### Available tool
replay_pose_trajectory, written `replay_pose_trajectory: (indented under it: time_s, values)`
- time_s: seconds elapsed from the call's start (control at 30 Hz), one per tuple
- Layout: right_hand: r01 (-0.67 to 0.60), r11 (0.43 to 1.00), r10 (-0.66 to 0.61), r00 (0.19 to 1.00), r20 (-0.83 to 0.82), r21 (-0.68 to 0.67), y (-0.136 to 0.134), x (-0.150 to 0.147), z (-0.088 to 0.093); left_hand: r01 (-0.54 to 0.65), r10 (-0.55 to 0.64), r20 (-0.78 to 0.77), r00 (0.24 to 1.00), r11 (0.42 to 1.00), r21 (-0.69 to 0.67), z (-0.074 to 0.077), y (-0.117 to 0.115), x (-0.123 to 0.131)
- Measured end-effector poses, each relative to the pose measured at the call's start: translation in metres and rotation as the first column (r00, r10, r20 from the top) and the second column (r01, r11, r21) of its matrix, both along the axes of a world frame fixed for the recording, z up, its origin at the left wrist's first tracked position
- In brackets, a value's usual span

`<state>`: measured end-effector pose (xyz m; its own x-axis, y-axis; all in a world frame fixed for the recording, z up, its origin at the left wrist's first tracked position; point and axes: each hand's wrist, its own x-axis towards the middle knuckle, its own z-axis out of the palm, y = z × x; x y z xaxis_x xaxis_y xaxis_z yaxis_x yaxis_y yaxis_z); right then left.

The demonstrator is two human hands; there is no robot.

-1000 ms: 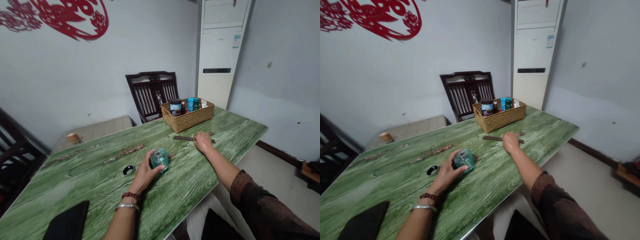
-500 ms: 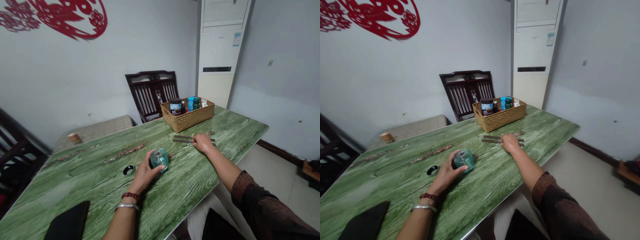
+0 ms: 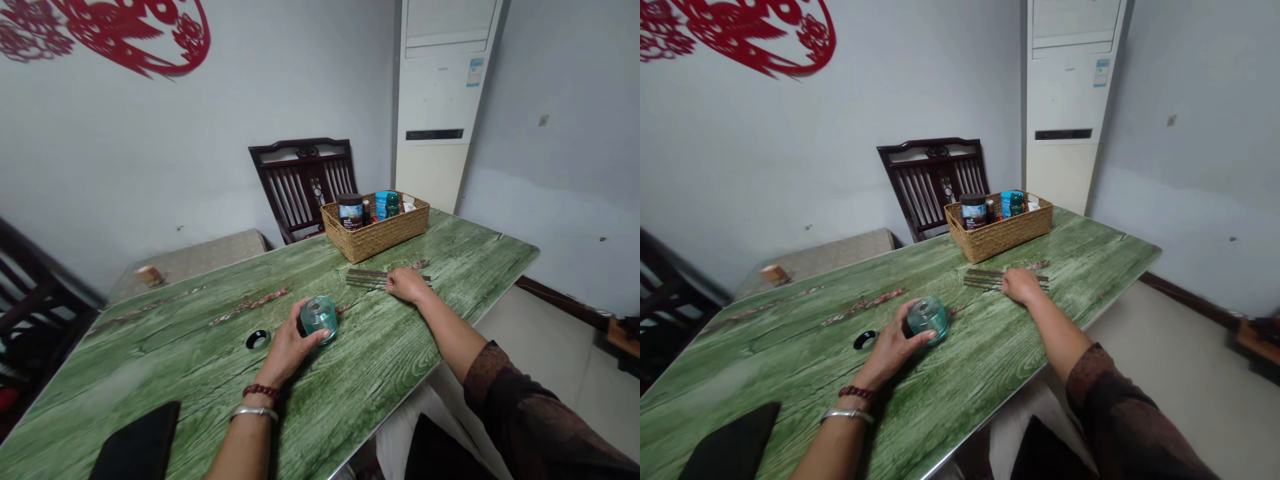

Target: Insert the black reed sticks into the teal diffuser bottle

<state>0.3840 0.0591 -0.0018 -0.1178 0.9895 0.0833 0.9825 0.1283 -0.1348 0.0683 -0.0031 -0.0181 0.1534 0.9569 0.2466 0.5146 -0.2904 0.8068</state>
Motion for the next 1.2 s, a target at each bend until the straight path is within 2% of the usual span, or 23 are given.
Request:
replay_pose_trajectory:
  time_s: [0.27, 0.33, 0.4, 0.47, 0.53, 0.6, 0.67, 0.73, 0.8, 0.87, 0.97, 1.2]
  values:
    - [-0.093, 0.996, 0.093, 0.995, -0.044, -0.004, -0.011, -0.003, 0.007, -0.012, 0.011, 0.015, 1.000, 1.000, 0.020, 0.004, -0.002, 0.002]
    - [-0.146, 0.988, 0.153, 0.976, -0.157, 0.054, -0.013, -0.006, 0.012, -0.004, 0.003, 0.043, 0.999, 1.000, 0.020, 0.003, -0.002, 0.003]
    - [-0.187, 0.972, 0.226, 0.913, -0.341, 0.143, -0.014, -0.010, 0.021, 0.008, -0.009, 0.069, 0.998, 1.000, 0.020, 0.002, -0.002, 0.003]
    - [-0.197, 0.953, 0.295, 0.779, -0.553, 0.231, -0.014, -0.016, 0.033, 0.019, -0.020, 0.076, 0.997, 1.000, 0.020, 0.001, -0.002, 0.003]
    - [-0.186, 0.935, 0.353, 0.573, -0.740, 0.302, -0.017, -0.027, 0.048, 0.022, -0.024, 0.066, 0.998, 1.000, 0.020, 0.002, -0.003, 0.003]
    - [-0.175, 0.915, 0.403, 0.336, -0.852, 0.364, -0.022, -0.042, 0.064, 0.021, -0.022, 0.051, 0.998, 1.000, 0.015, 0.003, -0.004, 0.003]
    - [-0.141, 0.893, 0.446, 0.138, -0.884, 0.428, -0.029, -0.060, 0.079, 0.015, -0.015, 0.043, 0.999, 1.000, 0.009, 0.004, -0.005, 0.004]
    - [-0.095, 0.871, 0.484, 0.010, -0.875, 0.481, -0.037, -0.080, 0.091, 0.012, -0.012, 0.047, 0.999, 1.000, 0.013, 0.006, -0.006, 0.005]
    - [-0.070, 0.856, 0.510, -0.058, -0.859, 0.513, -0.043, -0.097, 0.097, 0.014, -0.016, 0.057, 0.998, 1.000, 0.023, 0.007, -0.007, 0.005]
    - [-0.078, 0.847, 0.520, -0.084, -0.850, 0.525, -0.044, -0.113, 0.098, 0.018, -0.020, 0.063, 0.998, 1.000, 0.024, 0.007, -0.007, 0.006]
    - [-0.113, 0.845, 0.516, -0.076, -0.853, 0.522, -0.038, -0.129, 0.091, 0.037, -0.038, 0.076, 0.996, 0.999, 0.021, 0.006, -0.007, 0.006]
    - [-0.170, 0.884, 0.447, 0.042, -0.893, 0.435, -0.023, -0.145, 0.057, 0.030, -0.032, 0.079, 0.996, 0.999, 0.027, 0.005, -0.006, 0.005]
